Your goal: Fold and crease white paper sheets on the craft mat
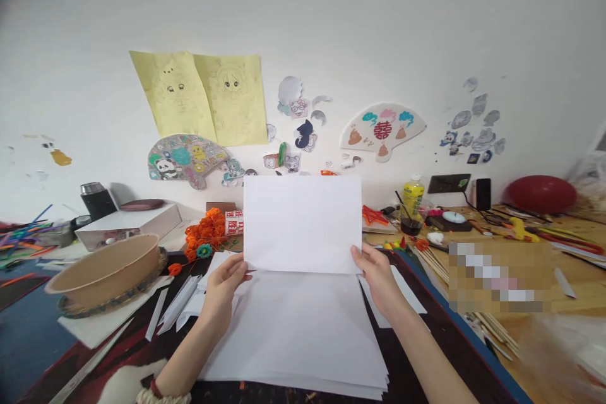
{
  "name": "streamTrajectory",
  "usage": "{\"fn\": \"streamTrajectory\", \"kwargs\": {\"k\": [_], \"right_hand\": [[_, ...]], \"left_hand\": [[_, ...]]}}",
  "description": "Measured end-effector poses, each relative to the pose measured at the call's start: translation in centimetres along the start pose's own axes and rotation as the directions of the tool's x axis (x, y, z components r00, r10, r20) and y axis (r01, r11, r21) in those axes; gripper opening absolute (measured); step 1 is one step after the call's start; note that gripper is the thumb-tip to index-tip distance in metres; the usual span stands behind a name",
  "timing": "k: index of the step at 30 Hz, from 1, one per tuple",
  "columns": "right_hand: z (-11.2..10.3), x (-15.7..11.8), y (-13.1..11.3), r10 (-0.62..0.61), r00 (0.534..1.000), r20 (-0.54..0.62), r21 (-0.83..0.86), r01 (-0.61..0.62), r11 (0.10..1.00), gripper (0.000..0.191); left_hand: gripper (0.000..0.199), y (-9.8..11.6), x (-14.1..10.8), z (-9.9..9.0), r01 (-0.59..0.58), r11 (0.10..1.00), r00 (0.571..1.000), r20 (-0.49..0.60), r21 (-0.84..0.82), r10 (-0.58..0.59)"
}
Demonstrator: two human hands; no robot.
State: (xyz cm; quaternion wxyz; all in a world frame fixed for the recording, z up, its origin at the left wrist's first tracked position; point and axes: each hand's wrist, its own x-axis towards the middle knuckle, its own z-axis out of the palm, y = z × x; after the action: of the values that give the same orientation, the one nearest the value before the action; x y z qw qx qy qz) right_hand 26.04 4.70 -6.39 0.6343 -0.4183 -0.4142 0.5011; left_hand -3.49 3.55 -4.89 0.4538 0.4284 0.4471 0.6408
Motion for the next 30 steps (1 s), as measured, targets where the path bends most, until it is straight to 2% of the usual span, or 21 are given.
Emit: {"fn": "streamTrajectory", "kwargs": {"k": [7, 13, 16, 17, 19, 21, 24, 25, 27, 29, 30], "right_hand": [[-0.3, 0.4, 0.2, -0.017, 1.000, 0.023, 0.002, 0.017, 1.000, 0.050], [-0.2, 0.1, 0.0, 0.007, 0.999, 0.054, 0.001, -0.007, 1.000, 0.050], [0.5, -0.7, -0.6, 0.038, 0.986, 0.161, -0.020, -0.036, 0.999, 0.052], [0.8, -1.0, -0.8, 0.049, 0.976, 0.213, -0.030, -0.043, 0.999, 0.053], [1.4, -1.5, -1.2, 0.074, 0.952, 0.297, -0.052, -0.062, 0.997, 0.053], [2.0, -1.9, -1.2, 0.103, 0.935, 0.339, -0.063, -0.086, 0.994, 0.049], [3.0, -2.4, -1.0, 0.130, 0.920, 0.371, -0.030, -0.128, 0.991, 0.044], [3.4, -2.6, -0.9, 0.134, 0.914, 0.384, -0.009, -0.141, 0.990, 0.044], [4.2, -3.0, -0.9, 0.122, 0.899, 0.419, 0.039, -0.152, 0.988, 0.045], [5.0, -3.5, -1.1, 0.085, 0.882, 0.464, 0.084, -0.139, 0.987, 0.047], [5.3, -3.6, -1.1, 0.058, 0.875, 0.480, 0.104, -0.122, 0.987, 0.049]], "left_hand": [[0.034, -0.1, 0.4, -0.1, 0.031, 0.999, 0.999, 0.016, 0.018, -0.031], [0.040, 1.3, 0.1, 0.2, 0.026, 0.999, 0.998, 0.055, 0.034, -0.028], [0.055, 2.5, -0.1, 0.2, 0.034, 0.998, 0.990, 0.136, 0.056, -0.042], [0.057, 2.9, -0.1, 0.1, 0.005, 0.997, 0.989, 0.146, 0.082, -0.017], [0.053, 3.5, -0.1, -0.1, -0.132, 0.972, 0.985, 0.135, 0.196, 0.107], [0.041, 3.8, -0.4, -0.1, -0.272, 0.883, 0.962, 0.111, 0.381, 0.249], [0.036, 3.5, -1.3, 0.5, -0.356, 0.689, 0.926, 0.144, 0.631, 0.348], [0.037, 3.3, -1.8, 1.0, -0.393, 0.622, 0.910, 0.192, 0.677, 0.367], [0.043, 2.6, -3.0, 2.2, -0.520, 0.486, 0.845, 0.340, 0.702, 0.413], [0.050, 1.9, -4.2, 3.5, -0.627, 0.326, 0.769, 0.498, 0.707, 0.401], [0.052, 1.5, -4.7, 4.1, -0.656, 0.260, 0.744, 0.552, 0.709, 0.376]]}}
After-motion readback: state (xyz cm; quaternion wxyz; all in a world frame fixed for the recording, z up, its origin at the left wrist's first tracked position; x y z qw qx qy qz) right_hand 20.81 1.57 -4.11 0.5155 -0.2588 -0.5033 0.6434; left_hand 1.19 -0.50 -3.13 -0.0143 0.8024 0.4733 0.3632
